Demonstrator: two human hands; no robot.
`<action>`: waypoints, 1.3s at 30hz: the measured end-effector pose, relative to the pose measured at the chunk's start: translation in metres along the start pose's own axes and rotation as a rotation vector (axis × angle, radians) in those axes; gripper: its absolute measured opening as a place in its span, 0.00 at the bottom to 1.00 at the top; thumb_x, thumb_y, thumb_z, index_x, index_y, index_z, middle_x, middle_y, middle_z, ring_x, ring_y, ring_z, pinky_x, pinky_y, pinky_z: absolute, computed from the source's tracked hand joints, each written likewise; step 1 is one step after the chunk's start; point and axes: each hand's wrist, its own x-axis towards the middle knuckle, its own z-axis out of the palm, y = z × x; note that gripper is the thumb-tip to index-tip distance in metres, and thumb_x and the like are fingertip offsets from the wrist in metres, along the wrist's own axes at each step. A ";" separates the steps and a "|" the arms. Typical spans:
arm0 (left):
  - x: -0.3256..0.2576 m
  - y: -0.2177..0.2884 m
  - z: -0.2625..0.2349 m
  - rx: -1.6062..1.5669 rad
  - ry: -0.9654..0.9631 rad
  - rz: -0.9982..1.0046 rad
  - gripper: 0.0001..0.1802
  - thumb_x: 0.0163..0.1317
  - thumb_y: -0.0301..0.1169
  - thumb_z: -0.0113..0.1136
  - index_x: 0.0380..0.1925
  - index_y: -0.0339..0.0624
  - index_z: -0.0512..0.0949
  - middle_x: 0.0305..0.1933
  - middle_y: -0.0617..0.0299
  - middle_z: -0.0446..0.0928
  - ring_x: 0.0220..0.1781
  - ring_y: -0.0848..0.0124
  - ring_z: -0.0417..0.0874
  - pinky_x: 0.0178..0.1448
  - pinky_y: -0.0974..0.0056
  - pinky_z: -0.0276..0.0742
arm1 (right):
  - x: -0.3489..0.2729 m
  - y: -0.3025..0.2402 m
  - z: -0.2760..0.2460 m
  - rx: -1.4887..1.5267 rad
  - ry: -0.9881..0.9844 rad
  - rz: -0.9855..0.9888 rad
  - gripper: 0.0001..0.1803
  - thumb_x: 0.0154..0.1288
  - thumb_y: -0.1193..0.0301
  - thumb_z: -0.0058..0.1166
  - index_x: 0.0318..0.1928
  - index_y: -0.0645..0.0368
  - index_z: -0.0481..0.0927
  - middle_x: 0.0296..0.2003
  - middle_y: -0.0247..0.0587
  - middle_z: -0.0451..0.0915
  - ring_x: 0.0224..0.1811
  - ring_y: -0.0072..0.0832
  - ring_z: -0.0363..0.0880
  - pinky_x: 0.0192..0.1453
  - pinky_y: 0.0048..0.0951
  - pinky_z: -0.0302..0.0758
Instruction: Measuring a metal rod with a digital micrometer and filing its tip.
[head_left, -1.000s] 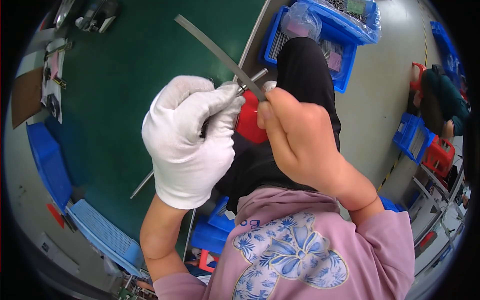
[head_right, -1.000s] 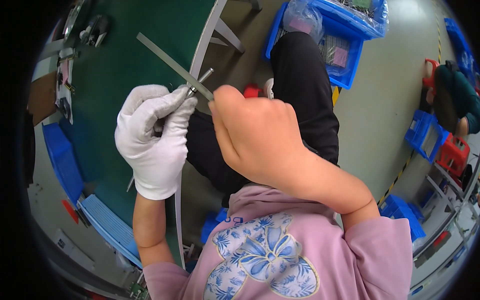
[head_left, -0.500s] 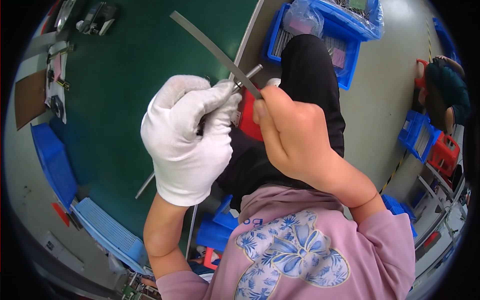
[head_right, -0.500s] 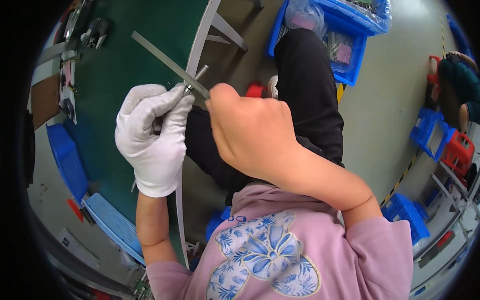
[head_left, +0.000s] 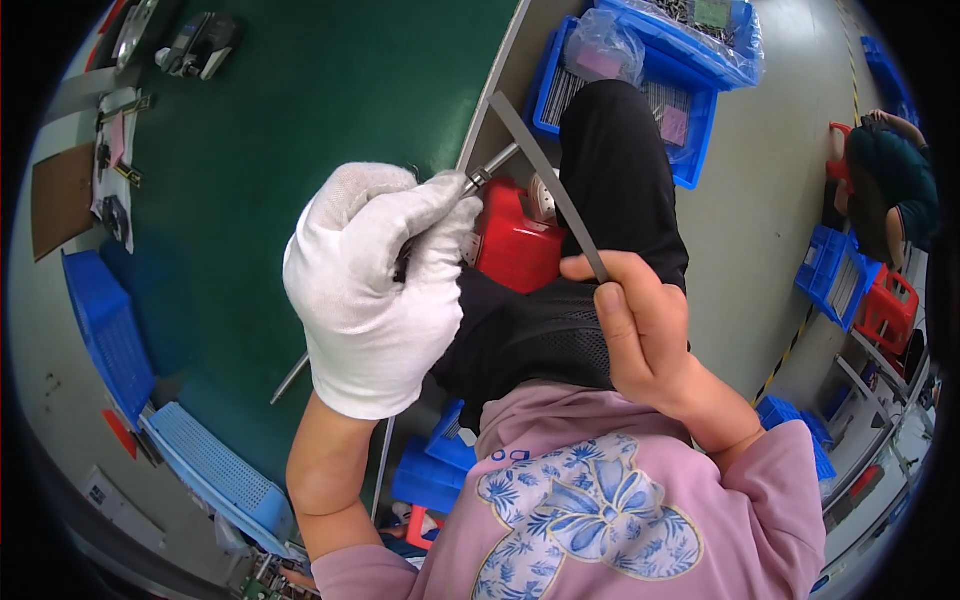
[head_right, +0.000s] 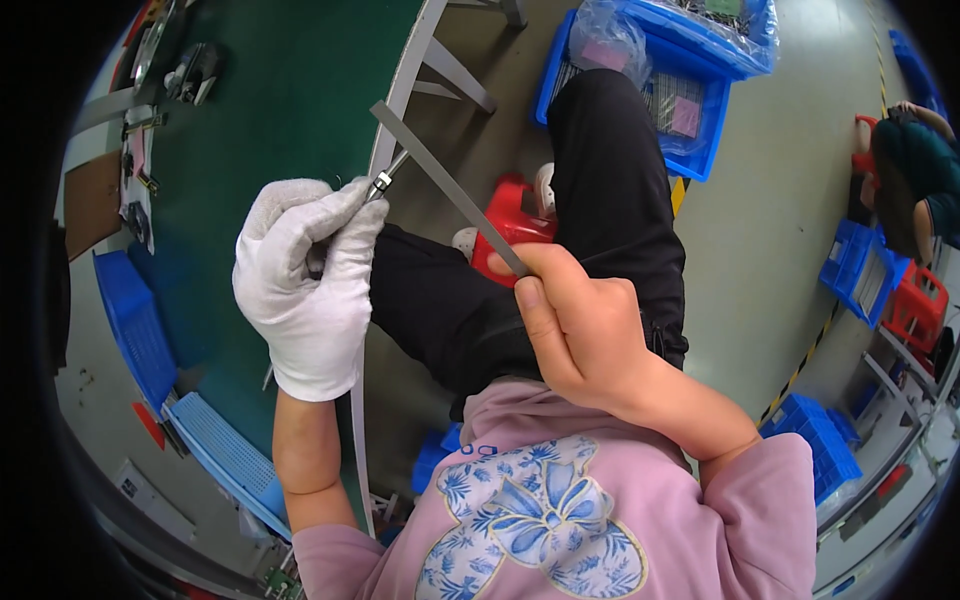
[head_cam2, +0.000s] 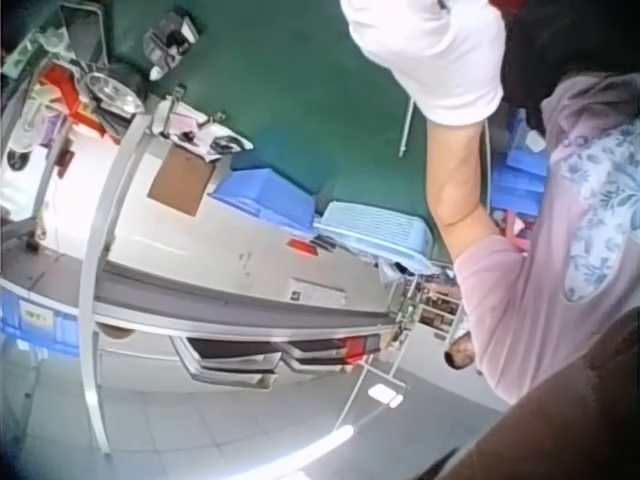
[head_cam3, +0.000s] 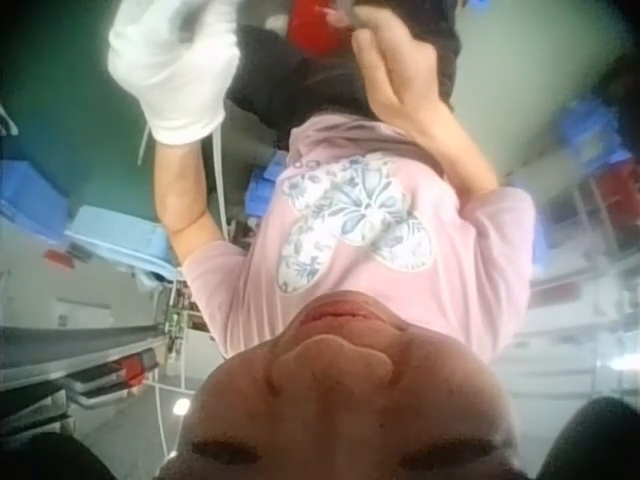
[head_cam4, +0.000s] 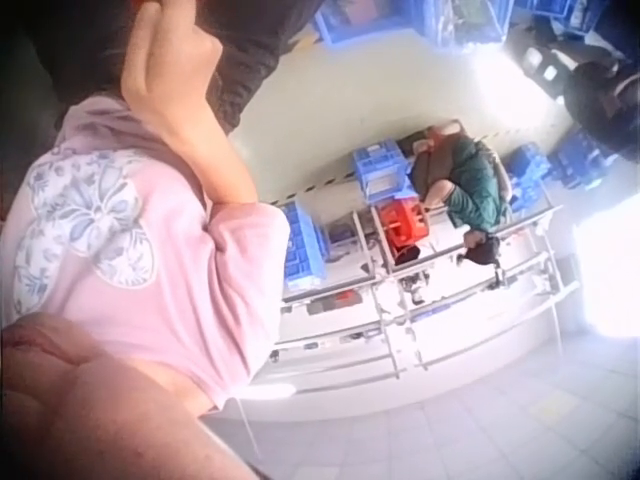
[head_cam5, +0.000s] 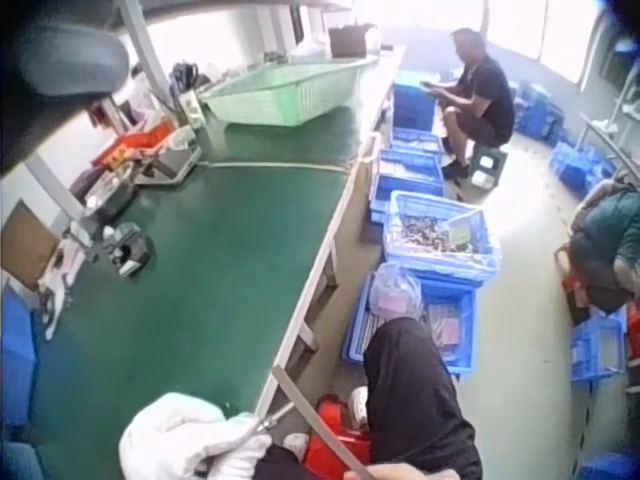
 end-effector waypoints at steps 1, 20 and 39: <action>0.000 -0.001 0.000 0.010 0.000 0.018 0.08 0.47 0.20 0.69 0.29 0.39 0.81 0.28 0.66 0.72 0.22 0.82 0.67 0.24 0.76 0.59 | 0.001 0.000 0.003 -0.009 0.018 -0.030 0.10 0.66 0.79 0.40 0.44 0.66 0.74 0.14 0.33 0.66 0.12 0.20 0.64 0.18 0.22 0.59; 0.001 -0.006 -0.002 0.163 -0.047 0.126 0.09 0.47 0.20 0.68 0.30 0.38 0.79 0.27 0.61 0.73 0.25 0.72 0.74 0.28 0.71 0.68 | 0.023 0.006 0.037 -0.061 0.198 -0.187 0.07 0.60 0.78 0.49 0.40 0.59 0.73 0.20 0.42 0.77 0.15 0.38 0.74 0.17 0.31 0.65; 0.004 -0.009 -0.002 0.182 -0.015 0.170 0.10 0.41 0.24 0.68 0.27 0.42 0.79 0.26 0.60 0.74 0.25 0.61 0.76 0.27 0.62 0.72 | 0.058 0.012 0.040 -0.232 0.188 -0.330 0.08 0.57 0.81 0.51 0.38 0.62 0.74 0.18 0.40 0.75 0.15 0.33 0.74 0.17 0.27 0.67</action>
